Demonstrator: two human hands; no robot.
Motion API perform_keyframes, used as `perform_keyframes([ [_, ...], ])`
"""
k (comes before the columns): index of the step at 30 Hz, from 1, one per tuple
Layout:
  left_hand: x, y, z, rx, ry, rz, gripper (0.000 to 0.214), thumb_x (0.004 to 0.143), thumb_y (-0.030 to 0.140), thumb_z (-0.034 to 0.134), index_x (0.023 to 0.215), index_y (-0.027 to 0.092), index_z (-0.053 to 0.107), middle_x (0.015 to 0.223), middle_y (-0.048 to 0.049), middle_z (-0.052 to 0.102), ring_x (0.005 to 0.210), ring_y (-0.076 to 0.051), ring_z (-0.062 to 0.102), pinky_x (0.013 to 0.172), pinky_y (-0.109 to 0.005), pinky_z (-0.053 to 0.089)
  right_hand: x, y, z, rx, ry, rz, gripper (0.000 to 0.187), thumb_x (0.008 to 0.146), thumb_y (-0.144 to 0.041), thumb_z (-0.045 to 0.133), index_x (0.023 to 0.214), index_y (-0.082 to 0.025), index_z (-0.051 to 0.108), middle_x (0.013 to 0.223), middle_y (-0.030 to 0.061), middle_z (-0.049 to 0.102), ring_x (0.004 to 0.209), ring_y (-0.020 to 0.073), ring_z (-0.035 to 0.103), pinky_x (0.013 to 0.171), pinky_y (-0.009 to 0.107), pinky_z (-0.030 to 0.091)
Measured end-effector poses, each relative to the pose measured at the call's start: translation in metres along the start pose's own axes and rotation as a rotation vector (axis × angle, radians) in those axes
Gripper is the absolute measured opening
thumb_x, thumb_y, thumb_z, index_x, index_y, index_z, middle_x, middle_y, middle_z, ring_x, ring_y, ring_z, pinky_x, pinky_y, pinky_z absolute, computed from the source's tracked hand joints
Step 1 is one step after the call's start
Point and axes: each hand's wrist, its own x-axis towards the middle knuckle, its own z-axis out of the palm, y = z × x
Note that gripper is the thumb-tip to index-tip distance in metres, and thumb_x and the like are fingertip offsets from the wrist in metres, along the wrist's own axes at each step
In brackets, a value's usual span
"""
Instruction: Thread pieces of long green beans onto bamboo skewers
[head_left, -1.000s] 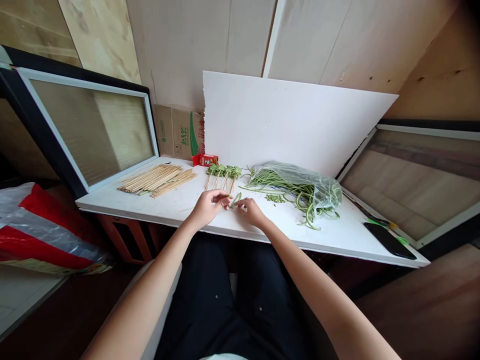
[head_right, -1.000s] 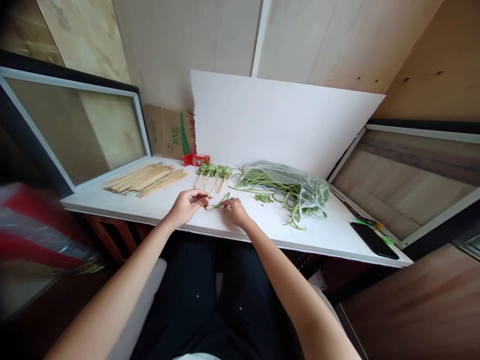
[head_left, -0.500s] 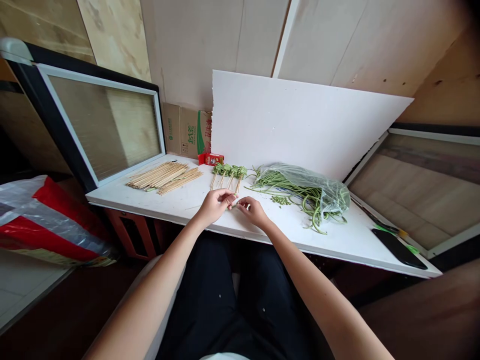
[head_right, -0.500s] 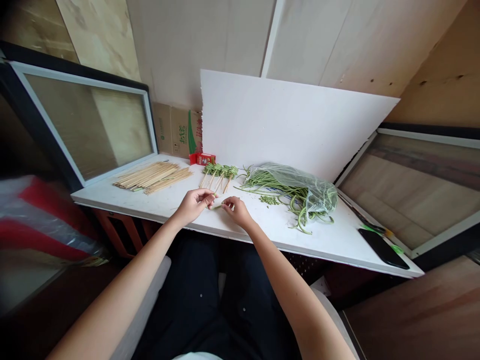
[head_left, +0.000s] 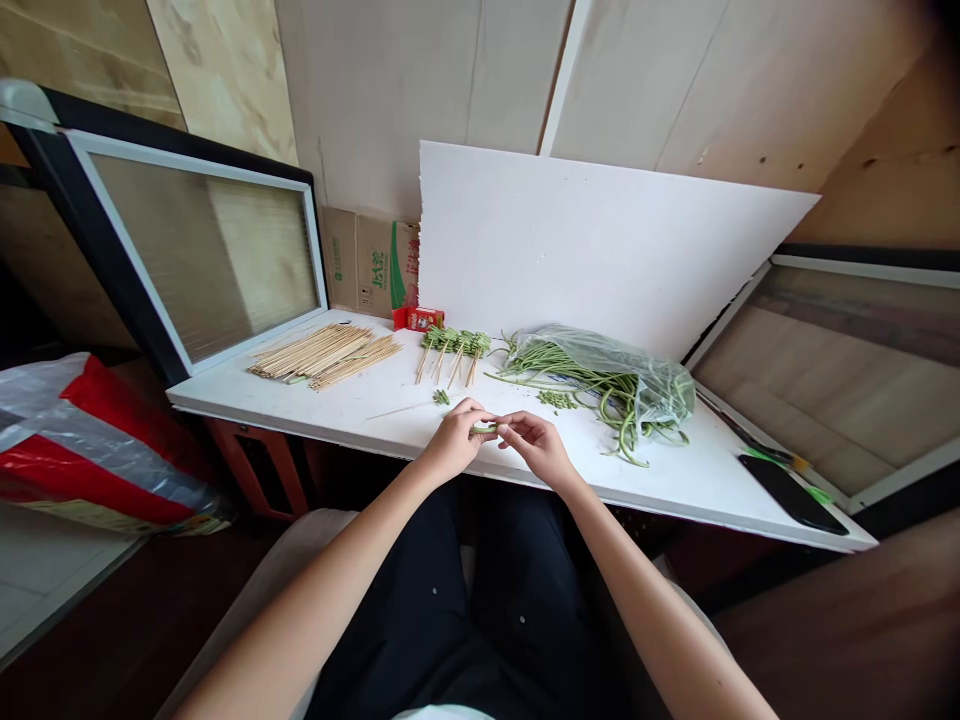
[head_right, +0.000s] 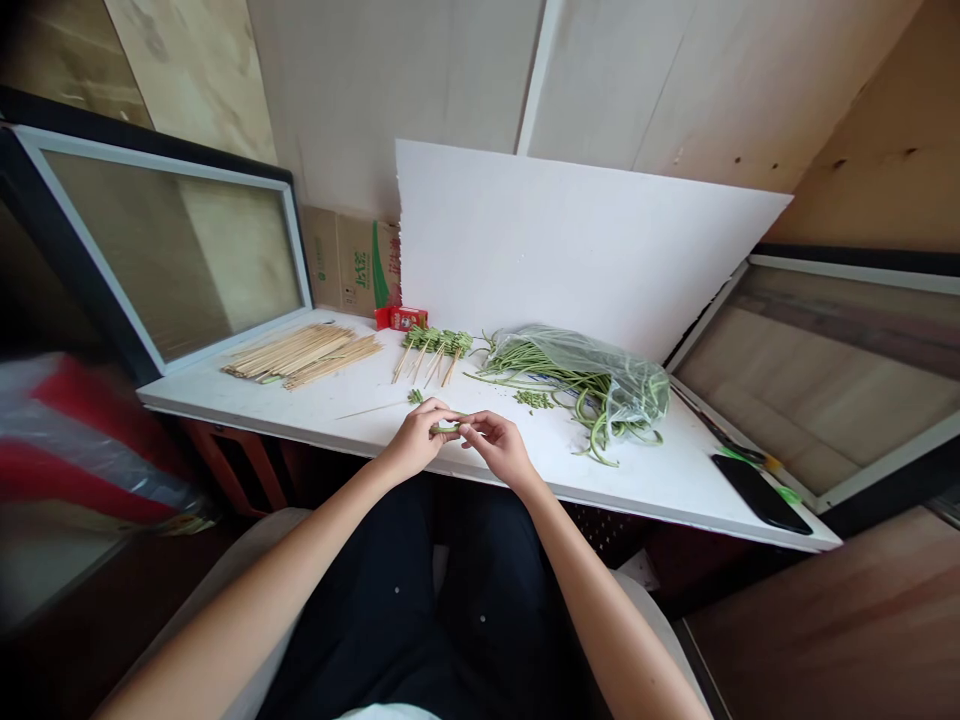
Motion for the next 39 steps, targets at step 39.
perform_keyframes([
  [39, -0.009, -0.004, 0.012, 0.034, -0.177, -0.054, 0.022, 0.092, 0.01, 0.056, 0.083, 0.02, 0.074, 0.084, -0.0031, 0.079, 0.082, -0.019, 0.073, 0.094, -0.036, 0.052, -0.006, 0.029, -0.052, 0.006, 0.008, 0.032, 0.037, 0.084, -0.057, 0.08, 0.089, -0.02, 0.077, 0.084, 0.0067, 0.077, 0.077, 0.0204, 0.069, 0.072, 0.033, 0.056],
])
